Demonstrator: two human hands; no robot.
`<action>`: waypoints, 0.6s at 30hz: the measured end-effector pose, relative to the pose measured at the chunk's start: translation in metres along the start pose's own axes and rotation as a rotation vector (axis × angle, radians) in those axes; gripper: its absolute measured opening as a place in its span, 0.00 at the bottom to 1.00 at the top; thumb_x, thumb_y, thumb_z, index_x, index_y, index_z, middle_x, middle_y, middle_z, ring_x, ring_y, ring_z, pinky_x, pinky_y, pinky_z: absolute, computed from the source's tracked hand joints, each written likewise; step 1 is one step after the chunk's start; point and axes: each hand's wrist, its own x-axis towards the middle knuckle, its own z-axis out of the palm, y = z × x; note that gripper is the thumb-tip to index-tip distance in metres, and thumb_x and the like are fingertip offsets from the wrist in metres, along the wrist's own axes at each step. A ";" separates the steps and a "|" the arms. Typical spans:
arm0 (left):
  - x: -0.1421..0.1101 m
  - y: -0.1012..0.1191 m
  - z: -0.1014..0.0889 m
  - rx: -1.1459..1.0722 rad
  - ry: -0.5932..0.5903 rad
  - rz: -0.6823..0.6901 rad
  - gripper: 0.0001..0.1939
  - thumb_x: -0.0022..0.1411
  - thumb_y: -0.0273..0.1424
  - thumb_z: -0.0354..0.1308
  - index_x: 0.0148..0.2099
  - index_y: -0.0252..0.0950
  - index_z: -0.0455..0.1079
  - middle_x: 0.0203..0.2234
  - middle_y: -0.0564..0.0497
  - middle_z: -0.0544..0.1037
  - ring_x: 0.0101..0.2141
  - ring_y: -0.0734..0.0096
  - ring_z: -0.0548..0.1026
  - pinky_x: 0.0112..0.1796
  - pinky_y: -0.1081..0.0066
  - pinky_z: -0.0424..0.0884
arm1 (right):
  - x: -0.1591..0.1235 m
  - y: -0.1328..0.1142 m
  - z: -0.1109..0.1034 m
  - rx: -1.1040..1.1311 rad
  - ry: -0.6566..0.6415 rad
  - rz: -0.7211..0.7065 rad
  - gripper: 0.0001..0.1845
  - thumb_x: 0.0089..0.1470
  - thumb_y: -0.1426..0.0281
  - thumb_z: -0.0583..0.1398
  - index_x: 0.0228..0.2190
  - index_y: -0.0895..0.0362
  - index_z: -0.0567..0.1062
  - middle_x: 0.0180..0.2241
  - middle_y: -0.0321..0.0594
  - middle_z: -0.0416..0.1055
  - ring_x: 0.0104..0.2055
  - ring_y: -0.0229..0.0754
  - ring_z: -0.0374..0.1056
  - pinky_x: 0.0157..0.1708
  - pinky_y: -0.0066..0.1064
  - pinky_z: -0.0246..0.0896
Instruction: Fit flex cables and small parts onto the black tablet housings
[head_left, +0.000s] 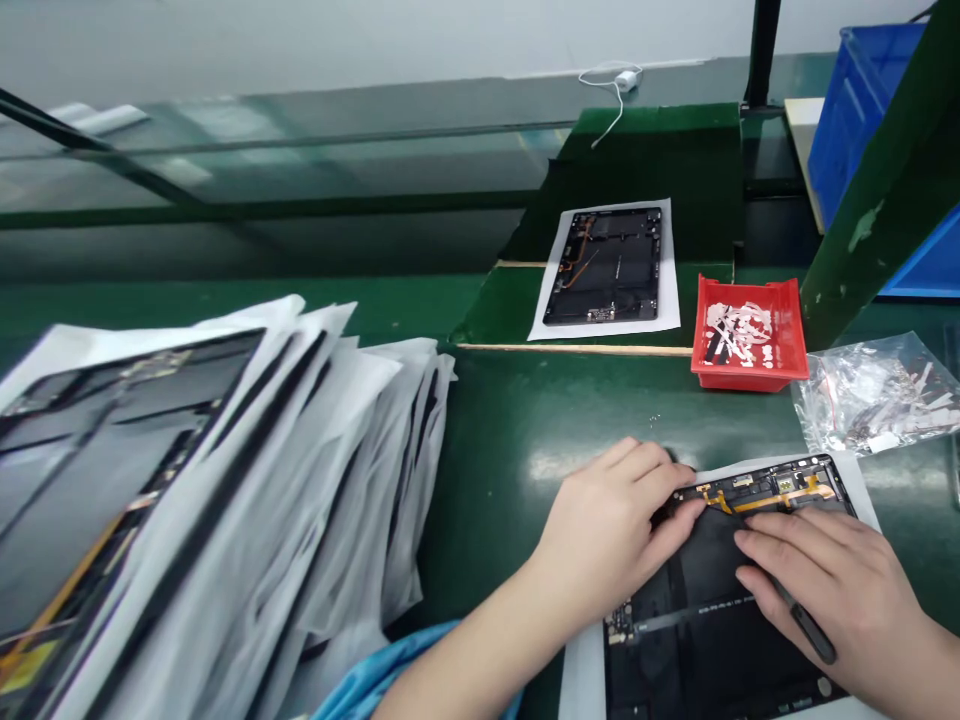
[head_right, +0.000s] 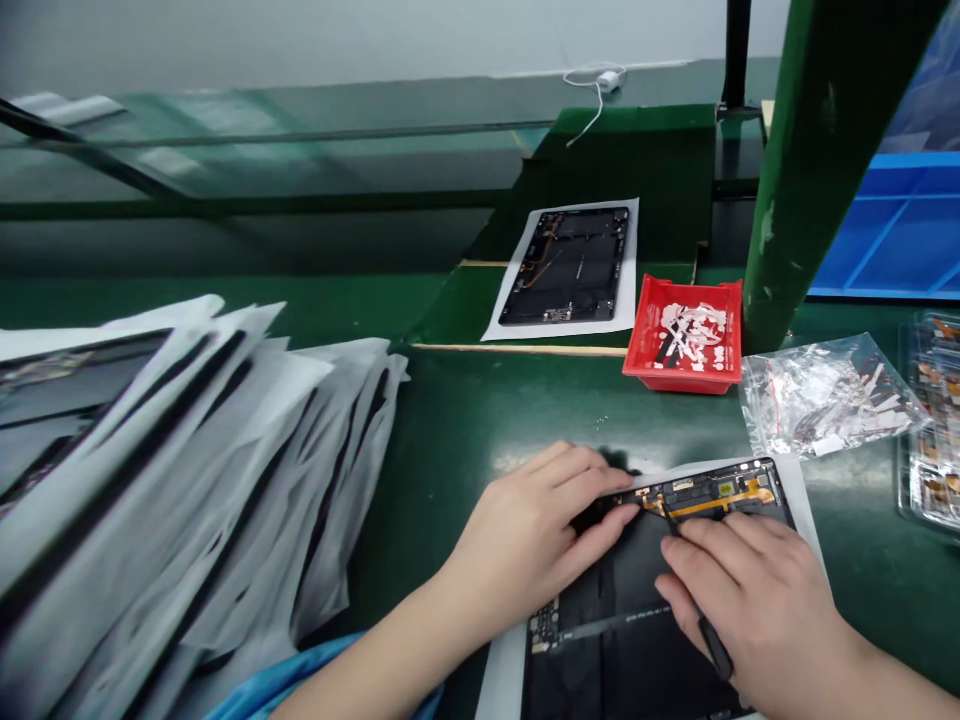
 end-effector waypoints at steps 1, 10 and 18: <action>0.001 -0.001 0.000 -0.027 -0.025 -0.019 0.07 0.66 0.33 0.61 0.44 0.39 0.76 0.36 0.51 0.78 0.36 0.65 0.74 0.36 0.67 0.71 | 0.001 0.000 -0.001 0.004 0.005 0.003 0.08 0.63 0.73 0.60 0.42 0.58 0.80 0.39 0.41 0.82 0.35 0.43 0.77 0.39 0.36 0.73; 0.000 -0.002 0.006 -0.080 -0.056 -0.058 0.07 0.68 0.29 0.58 0.42 0.38 0.78 0.37 0.50 0.79 0.38 0.66 0.74 0.39 0.66 0.72 | 0.002 0.000 -0.006 -0.114 -0.068 0.006 0.13 0.64 0.76 0.58 0.47 0.56 0.78 0.45 0.44 0.81 0.44 0.48 0.77 0.47 0.42 0.72; -0.001 0.003 0.006 -0.116 -0.025 -0.091 0.07 0.64 0.26 0.58 0.34 0.37 0.76 0.31 0.52 0.77 0.33 0.68 0.74 0.34 0.70 0.71 | 0.006 -0.005 -0.006 0.045 -0.088 0.071 0.09 0.61 0.77 0.59 0.42 0.57 0.76 0.41 0.45 0.81 0.44 0.47 0.76 0.43 0.38 0.74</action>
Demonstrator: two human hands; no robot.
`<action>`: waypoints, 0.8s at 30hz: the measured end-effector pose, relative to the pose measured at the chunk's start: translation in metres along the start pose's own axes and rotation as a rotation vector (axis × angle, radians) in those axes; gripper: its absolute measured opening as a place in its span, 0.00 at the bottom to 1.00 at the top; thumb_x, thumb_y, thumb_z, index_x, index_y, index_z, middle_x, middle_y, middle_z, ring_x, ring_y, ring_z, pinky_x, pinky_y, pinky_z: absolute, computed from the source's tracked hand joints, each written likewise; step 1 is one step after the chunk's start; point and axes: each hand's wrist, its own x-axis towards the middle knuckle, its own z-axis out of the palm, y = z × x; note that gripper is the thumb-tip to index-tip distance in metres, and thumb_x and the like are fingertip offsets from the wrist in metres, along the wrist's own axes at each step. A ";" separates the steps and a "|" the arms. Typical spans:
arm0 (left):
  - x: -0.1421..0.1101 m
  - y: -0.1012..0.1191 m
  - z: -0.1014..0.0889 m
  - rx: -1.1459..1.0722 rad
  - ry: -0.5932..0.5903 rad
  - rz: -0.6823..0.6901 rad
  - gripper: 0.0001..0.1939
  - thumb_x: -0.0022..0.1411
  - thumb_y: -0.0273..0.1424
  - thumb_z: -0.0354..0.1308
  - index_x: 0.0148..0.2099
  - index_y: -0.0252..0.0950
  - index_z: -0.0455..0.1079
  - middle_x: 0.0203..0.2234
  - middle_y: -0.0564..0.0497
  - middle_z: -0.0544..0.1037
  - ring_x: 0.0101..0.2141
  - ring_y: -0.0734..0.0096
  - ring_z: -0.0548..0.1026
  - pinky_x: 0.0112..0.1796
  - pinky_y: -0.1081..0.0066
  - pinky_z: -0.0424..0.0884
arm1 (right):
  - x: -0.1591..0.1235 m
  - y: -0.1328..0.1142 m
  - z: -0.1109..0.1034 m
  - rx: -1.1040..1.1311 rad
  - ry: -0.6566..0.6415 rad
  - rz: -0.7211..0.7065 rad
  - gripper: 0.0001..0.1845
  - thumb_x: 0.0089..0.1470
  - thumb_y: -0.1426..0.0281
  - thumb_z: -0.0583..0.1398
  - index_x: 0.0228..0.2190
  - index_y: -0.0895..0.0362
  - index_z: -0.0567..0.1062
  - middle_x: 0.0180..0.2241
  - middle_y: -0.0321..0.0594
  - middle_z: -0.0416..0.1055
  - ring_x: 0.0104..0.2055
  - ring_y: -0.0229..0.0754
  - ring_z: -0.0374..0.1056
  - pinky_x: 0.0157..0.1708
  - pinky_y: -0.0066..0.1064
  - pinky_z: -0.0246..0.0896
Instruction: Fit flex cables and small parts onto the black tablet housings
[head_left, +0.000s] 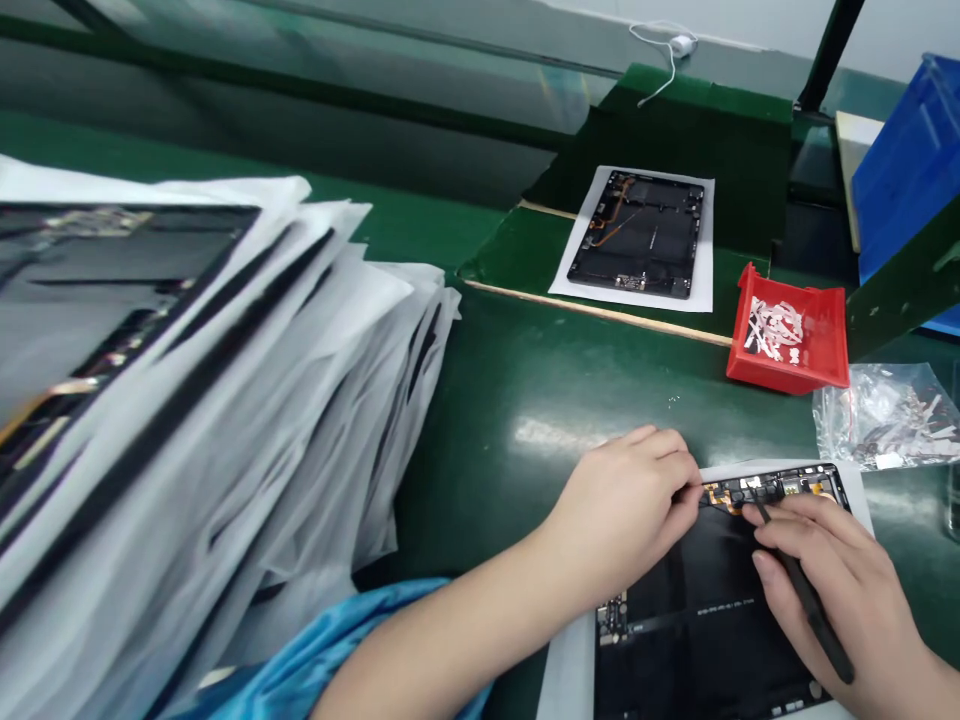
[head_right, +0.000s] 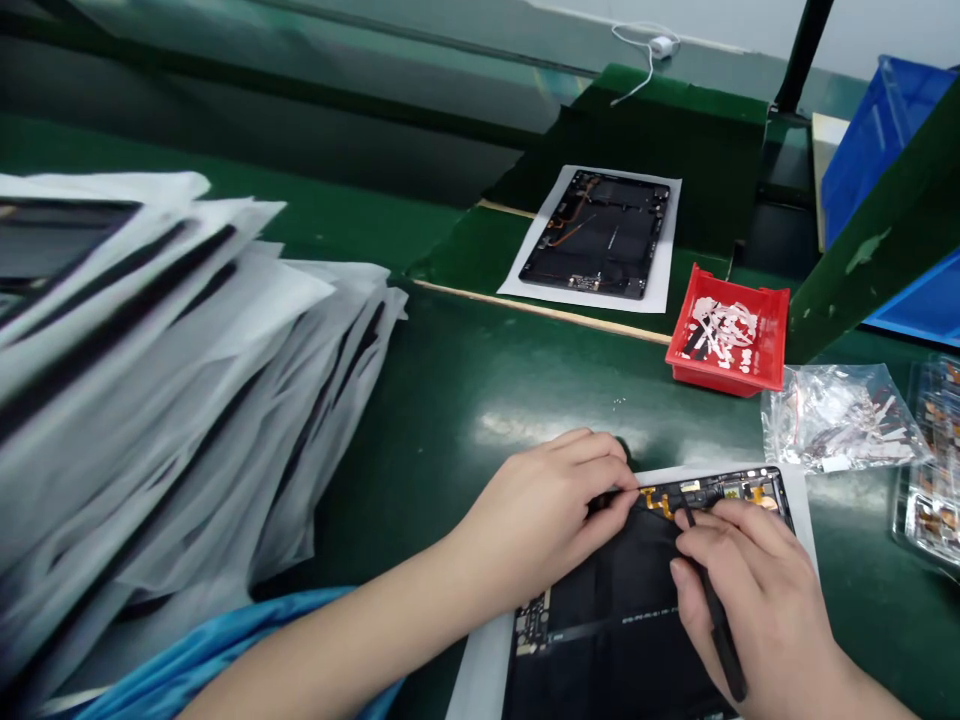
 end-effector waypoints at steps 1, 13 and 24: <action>0.000 0.000 0.000 -0.005 -0.009 -0.012 0.06 0.63 0.26 0.58 0.33 0.37 0.76 0.31 0.52 0.77 0.33 0.68 0.74 0.34 0.71 0.70 | 0.000 0.000 -0.001 0.032 -0.015 0.008 0.09 0.61 0.77 0.59 0.43 0.56 0.76 0.40 0.44 0.81 0.44 0.46 0.76 0.43 0.37 0.74; -0.003 0.004 -0.004 0.007 -0.090 -0.079 0.05 0.59 0.27 0.60 0.31 0.37 0.75 0.27 0.54 0.76 0.28 0.69 0.75 0.29 0.72 0.68 | -0.002 0.005 0.003 -0.055 -0.056 -0.138 0.15 0.58 0.77 0.65 0.47 0.57 0.79 0.37 0.40 0.82 0.38 0.43 0.78 0.41 0.36 0.78; -0.003 0.003 -0.004 -0.016 -0.121 -0.107 0.05 0.59 0.26 0.60 0.30 0.38 0.75 0.27 0.54 0.76 0.29 0.68 0.75 0.29 0.71 0.66 | -0.002 0.007 0.004 -0.075 -0.090 -0.142 0.16 0.57 0.78 0.65 0.47 0.56 0.80 0.39 0.40 0.82 0.41 0.44 0.78 0.44 0.36 0.77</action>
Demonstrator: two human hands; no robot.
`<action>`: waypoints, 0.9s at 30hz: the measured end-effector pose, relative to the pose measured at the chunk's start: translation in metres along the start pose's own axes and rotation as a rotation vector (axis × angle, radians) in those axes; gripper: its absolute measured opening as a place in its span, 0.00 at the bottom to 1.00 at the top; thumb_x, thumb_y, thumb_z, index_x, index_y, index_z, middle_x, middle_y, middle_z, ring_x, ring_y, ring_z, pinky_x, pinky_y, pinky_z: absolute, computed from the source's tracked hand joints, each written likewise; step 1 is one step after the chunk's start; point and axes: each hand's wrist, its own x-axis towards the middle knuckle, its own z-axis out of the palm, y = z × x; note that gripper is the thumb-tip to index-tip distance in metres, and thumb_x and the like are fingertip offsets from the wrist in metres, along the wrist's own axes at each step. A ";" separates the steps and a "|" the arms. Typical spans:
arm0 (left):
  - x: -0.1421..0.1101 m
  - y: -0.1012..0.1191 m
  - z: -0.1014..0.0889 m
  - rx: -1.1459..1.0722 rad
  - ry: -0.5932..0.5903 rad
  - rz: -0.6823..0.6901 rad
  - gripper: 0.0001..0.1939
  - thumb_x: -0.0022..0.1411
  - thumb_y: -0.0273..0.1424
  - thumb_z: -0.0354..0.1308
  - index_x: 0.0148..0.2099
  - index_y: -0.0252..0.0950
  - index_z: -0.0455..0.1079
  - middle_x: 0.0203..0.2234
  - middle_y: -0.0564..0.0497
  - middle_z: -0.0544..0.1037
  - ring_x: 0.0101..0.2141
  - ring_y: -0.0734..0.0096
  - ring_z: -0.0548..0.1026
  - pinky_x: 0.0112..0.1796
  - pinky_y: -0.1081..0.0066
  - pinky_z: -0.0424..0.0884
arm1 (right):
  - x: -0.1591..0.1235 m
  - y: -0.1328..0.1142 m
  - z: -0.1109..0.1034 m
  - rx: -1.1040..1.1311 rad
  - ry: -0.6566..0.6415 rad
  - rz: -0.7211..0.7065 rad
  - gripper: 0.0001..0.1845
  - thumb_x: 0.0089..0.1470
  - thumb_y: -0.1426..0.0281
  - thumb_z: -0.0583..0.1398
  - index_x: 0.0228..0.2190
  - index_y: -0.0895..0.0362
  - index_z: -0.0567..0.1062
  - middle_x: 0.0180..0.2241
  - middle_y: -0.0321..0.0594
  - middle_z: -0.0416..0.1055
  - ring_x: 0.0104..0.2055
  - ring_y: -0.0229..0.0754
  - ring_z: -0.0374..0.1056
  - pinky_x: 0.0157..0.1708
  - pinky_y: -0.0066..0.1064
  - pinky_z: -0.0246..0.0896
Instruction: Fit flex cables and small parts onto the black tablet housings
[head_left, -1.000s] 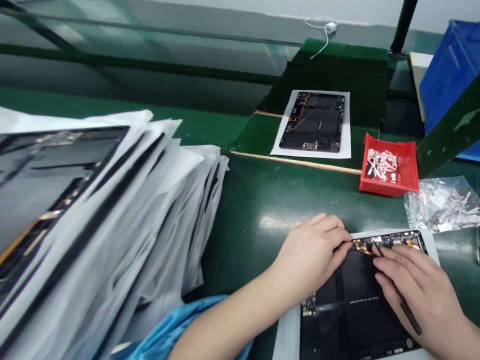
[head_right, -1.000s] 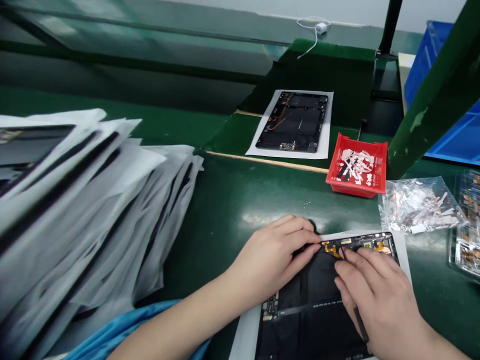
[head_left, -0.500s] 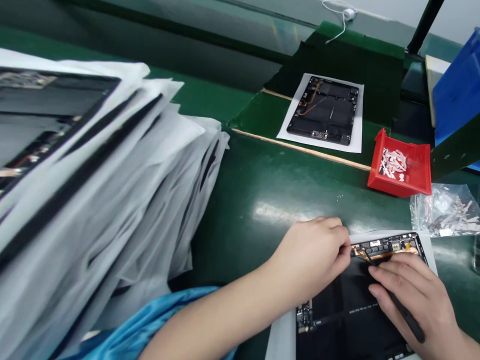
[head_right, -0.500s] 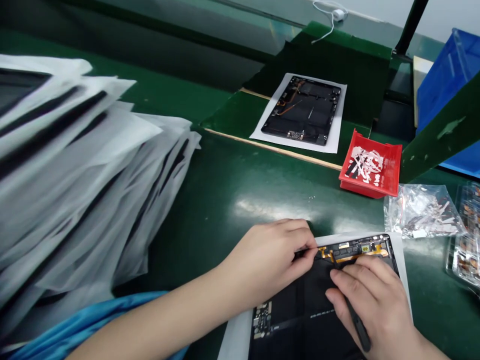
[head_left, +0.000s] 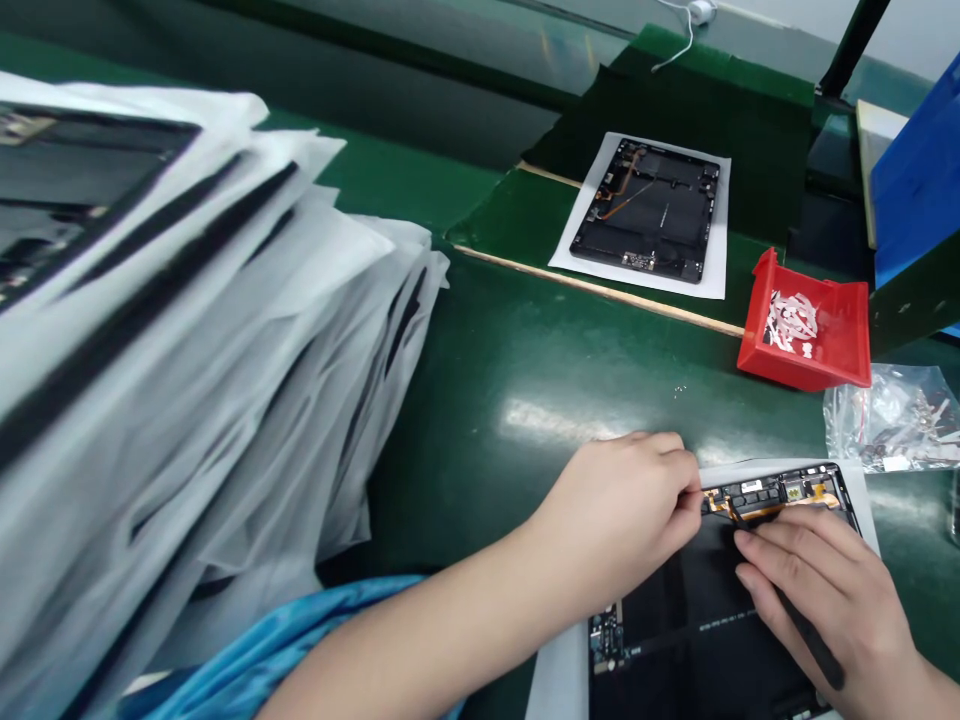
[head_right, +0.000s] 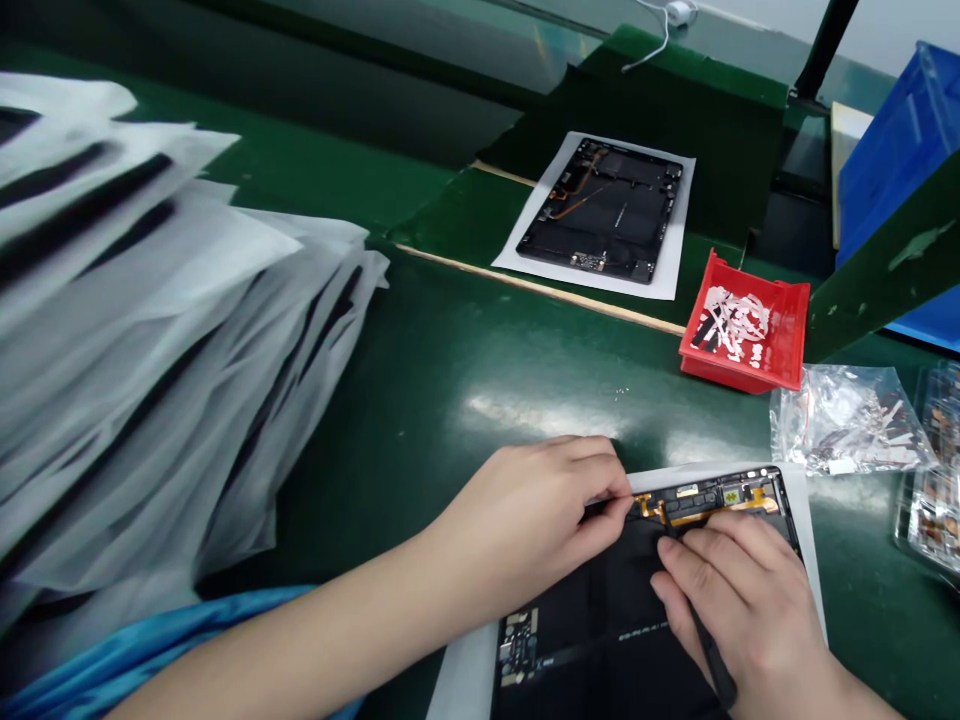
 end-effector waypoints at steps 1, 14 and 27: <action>0.000 0.000 0.000 -0.003 0.000 0.001 0.05 0.59 0.26 0.60 0.30 0.38 0.75 0.27 0.54 0.76 0.29 0.68 0.75 0.29 0.71 0.66 | 0.001 0.000 -0.001 0.000 0.003 -0.005 0.16 0.57 0.78 0.65 0.47 0.57 0.80 0.39 0.40 0.82 0.41 0.44 0.78 0.44 0.36 0.77; 0.002 0.000 -0.005 -0.018 -0.069 -0.025 0.06 0.60 0.27 0.58 0.31 0.38 0.76 0.29 0.54 0.77 0.30 0.68 0.76 0.30 0.71 0.66 | 0.000 0.000 -0.001 -0.012 -0.009 -0.014 0.14 0.56 0.77 0.66 0.45 0.58 0.81 0.39 0.41 0.82 0.42 0.44 0.77 0.45 0.35 0.76; 0.004 0.000 -0.006 -0.019 -0.093 -0.041 0.07 0.61 0.27 0.58 0.32 0.39 0.76 0.29 0.54 0.77 0.30 0.67 0.76 0.31 0.70 0.65 | 0.007 -0.007 0.002 -0.009 0.076 0.010 0.09 0.62 0.76 0.62 0.43 0.60 0.81 0.36 0.43 0.81 0.39 0.45 0.77 0.40 0.38 0.76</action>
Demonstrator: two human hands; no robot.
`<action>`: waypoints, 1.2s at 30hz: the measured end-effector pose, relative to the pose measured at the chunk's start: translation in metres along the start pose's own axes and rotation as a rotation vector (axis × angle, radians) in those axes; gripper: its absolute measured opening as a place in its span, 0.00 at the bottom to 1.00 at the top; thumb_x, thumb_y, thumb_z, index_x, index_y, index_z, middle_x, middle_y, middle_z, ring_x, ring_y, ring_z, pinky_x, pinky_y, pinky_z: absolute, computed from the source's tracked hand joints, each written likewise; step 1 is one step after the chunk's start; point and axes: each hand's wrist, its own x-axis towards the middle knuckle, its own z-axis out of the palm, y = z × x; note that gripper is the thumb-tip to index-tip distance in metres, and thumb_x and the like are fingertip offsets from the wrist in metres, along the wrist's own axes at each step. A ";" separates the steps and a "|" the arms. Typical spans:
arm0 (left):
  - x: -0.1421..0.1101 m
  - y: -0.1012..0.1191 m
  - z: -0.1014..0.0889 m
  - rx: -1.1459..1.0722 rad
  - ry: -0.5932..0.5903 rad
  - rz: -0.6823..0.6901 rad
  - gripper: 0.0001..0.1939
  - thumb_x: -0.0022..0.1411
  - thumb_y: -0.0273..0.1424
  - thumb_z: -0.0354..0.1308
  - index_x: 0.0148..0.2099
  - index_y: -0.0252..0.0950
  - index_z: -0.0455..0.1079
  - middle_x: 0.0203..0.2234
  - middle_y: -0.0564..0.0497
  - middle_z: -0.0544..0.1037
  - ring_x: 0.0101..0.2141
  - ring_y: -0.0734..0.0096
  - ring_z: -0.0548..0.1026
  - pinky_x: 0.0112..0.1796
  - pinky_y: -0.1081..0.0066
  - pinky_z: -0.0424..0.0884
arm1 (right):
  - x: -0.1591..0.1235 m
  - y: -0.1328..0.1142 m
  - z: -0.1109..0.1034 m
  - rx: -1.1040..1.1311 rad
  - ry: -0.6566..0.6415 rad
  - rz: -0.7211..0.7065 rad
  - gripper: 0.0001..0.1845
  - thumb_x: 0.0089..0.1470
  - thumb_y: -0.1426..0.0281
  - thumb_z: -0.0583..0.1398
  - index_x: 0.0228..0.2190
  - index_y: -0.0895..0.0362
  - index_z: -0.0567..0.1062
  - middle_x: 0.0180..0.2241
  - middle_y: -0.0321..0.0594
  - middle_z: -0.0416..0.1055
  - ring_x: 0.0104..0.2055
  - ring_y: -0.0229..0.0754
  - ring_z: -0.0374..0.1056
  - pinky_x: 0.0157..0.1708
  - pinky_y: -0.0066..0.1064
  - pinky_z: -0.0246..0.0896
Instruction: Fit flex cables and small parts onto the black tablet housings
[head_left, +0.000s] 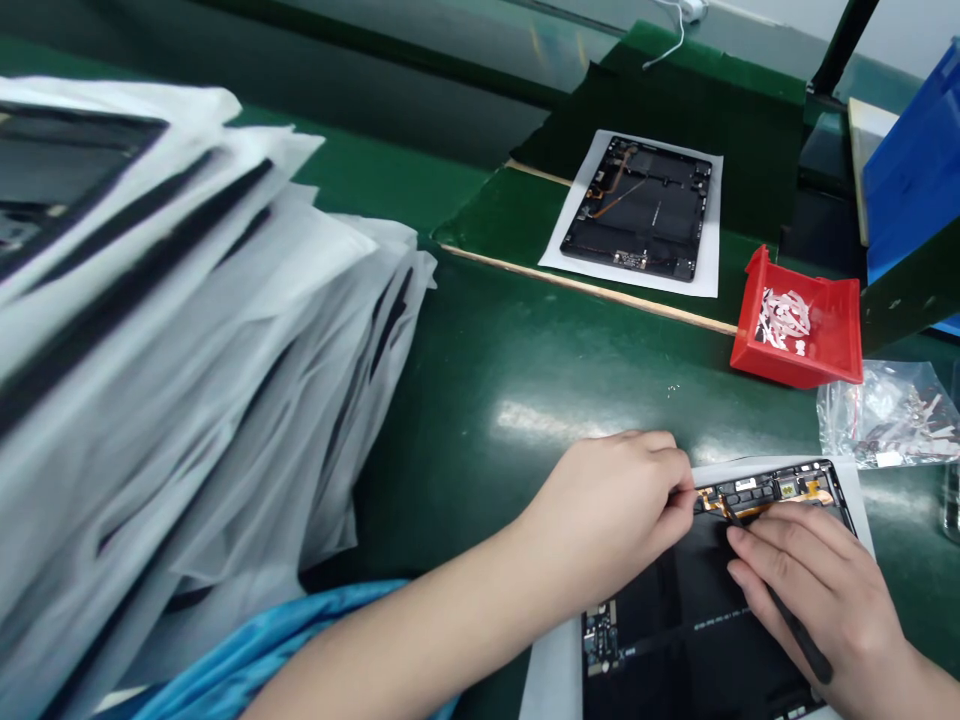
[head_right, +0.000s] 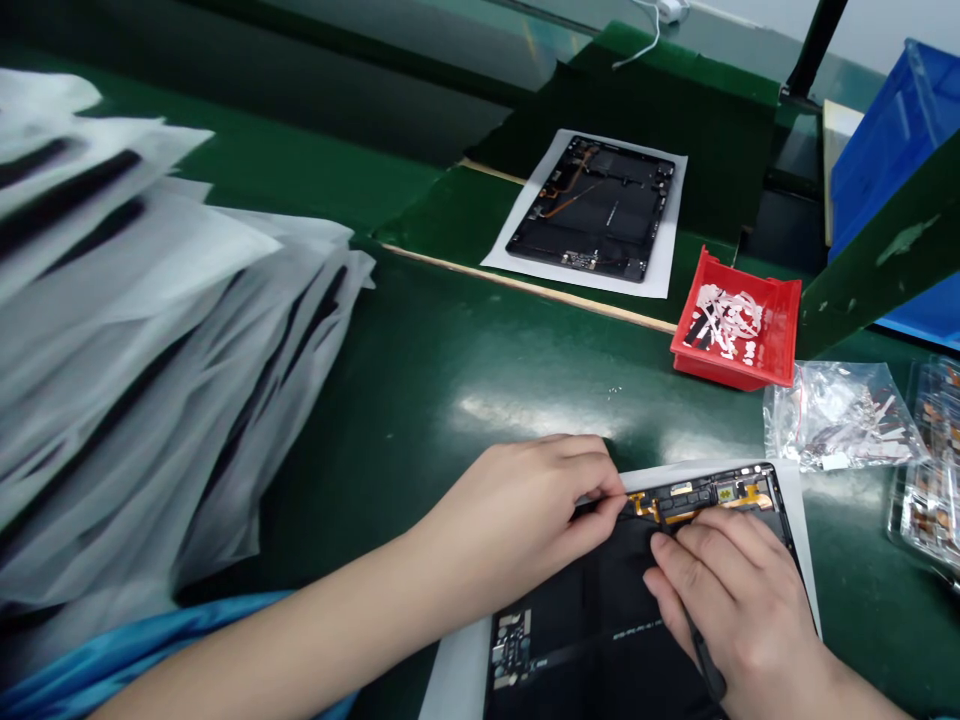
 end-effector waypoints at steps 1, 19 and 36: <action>0.000 0.000 0.000 -0.001 -0.003 -0.001 0.07 0.61 0.27 0.58 0.32 0.39 0.76 0.29 0.54 0.77 0.30 0.67 0.76 0.31 0.70 0.65 | 0.000 0.000 0.000 0.000 -0.004 -0.005 0.09 0.62 0.76 0.62 0.42 0.60 0.81 0.36 0.43 0.81 0.39 0.45 0.77 0.40 0.38 0.75; 0.001 0.001 -0.002 -0.007 -0.010 -0.005 0.07 0.61 0.27 0.58 0.32 0.39 0.76 0.29 0.55 0.77 0.30 0.68 0.76 0.31 0.70 0.65 | -0.002 0.006 -0.001 0.022 -0.038 -0.024 0.10 0.60 0.77 0.64 0.43 0.59 0.81 0.36 0.41 0.81 0.39 0.43 0.77 0.42 0.36 0.77; 0.000 0.000 -0.003 -0.007 0.015 0.018 0.08 0.61 0.26 0.58 0.31 0.39 0.77 0.28 0.54 0.78 0.29 0.69 0.76 0.29 0.72 0.65 | 0.001 0.003 0.000 0.029 0.024 -0.006 0.09 0.60 0.77 0.63 0.42 0.58 0.81 0.34 0.40 0.82 0.37 0.43 0.78 0.40 0.36 0.77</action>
